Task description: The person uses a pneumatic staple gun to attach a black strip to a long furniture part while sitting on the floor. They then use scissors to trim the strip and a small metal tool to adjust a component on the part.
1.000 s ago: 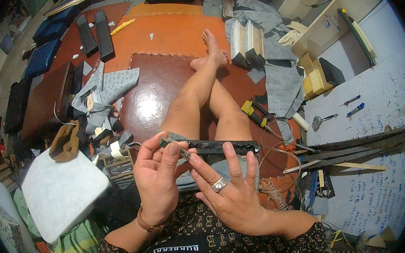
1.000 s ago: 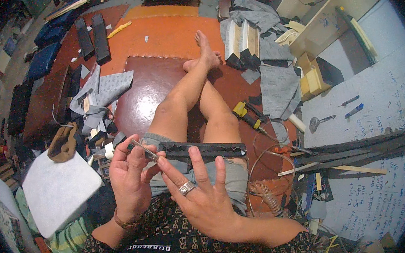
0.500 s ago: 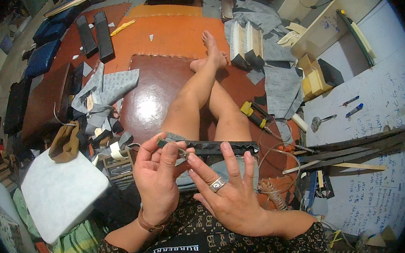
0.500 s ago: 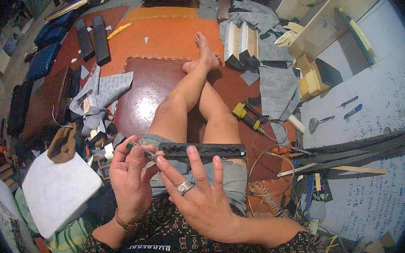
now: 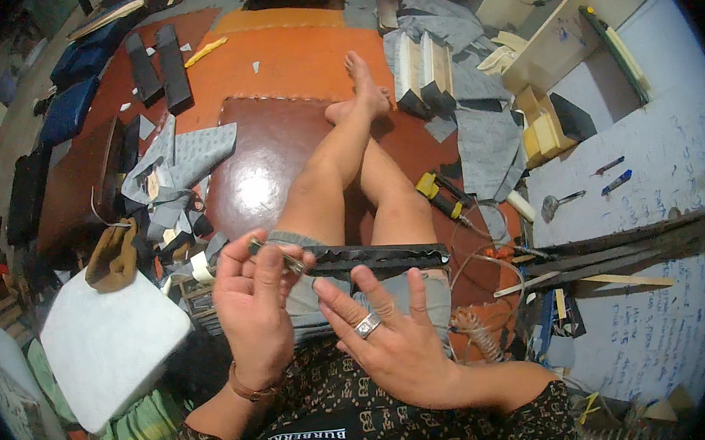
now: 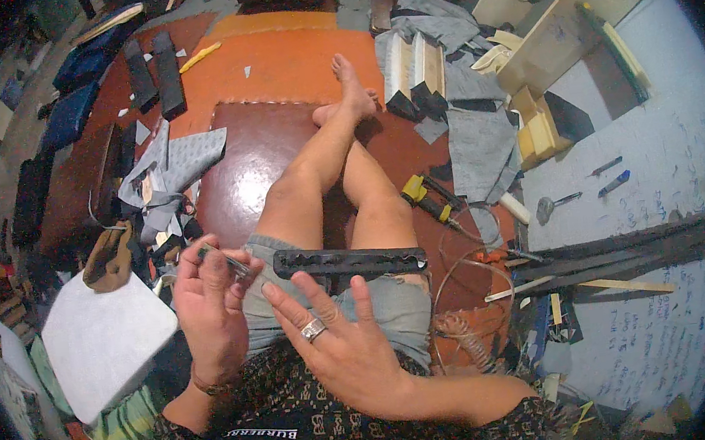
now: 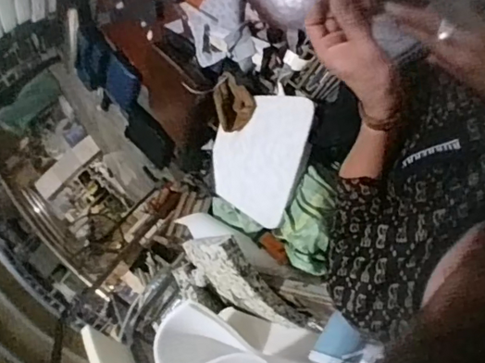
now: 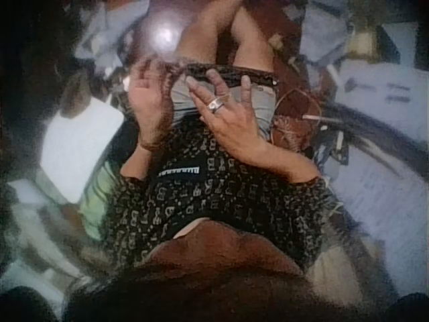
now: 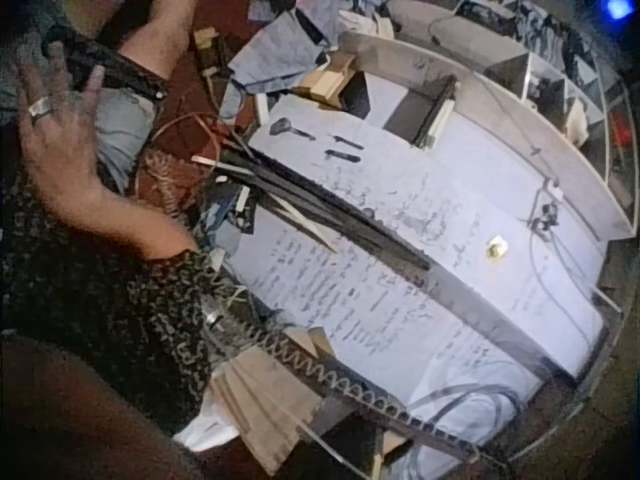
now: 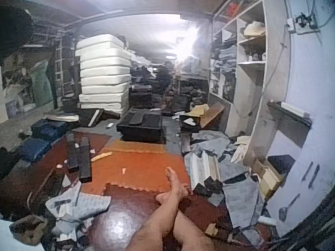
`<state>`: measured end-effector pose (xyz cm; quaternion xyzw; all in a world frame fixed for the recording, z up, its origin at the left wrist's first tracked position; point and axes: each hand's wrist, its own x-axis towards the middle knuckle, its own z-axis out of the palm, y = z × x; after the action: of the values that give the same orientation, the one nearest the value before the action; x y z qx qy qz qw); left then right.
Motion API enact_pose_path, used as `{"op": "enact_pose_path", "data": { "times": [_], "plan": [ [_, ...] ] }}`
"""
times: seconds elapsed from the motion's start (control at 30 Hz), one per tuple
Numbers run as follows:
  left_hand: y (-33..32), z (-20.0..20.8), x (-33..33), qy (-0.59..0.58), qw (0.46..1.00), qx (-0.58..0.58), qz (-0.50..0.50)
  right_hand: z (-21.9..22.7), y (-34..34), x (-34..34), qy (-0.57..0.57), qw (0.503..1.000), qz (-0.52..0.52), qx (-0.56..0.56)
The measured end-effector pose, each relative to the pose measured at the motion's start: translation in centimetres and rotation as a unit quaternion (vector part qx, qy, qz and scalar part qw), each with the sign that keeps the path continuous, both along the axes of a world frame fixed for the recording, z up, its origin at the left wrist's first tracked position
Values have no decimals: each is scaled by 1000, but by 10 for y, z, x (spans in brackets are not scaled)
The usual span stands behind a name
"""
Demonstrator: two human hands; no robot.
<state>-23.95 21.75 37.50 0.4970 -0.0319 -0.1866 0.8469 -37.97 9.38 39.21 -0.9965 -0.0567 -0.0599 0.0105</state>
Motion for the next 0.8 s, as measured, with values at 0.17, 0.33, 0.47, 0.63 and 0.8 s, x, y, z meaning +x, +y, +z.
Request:
{"op": "enact_pose_path", "data": {
  "times": [0.17,0.33,0.47,0.63,0.8],
  "plan": [
    [0,27,5,59,995,-16,-79,2,-1,-5,47,998,47,-13],
    [2,27,1,89,988,4,-129,6,-1,-5,59,997,53,-15],
    [3,27,1,94,986,17,-135,9,-2,-3,63,995,68,-33],
    [3,32,3,92,981,69,-157,11,-3,-5,81,990,86,-76],
    [3,34,5,83,976,105,-172,13,-3,-7,77,989,93,-81]
  ]
}}
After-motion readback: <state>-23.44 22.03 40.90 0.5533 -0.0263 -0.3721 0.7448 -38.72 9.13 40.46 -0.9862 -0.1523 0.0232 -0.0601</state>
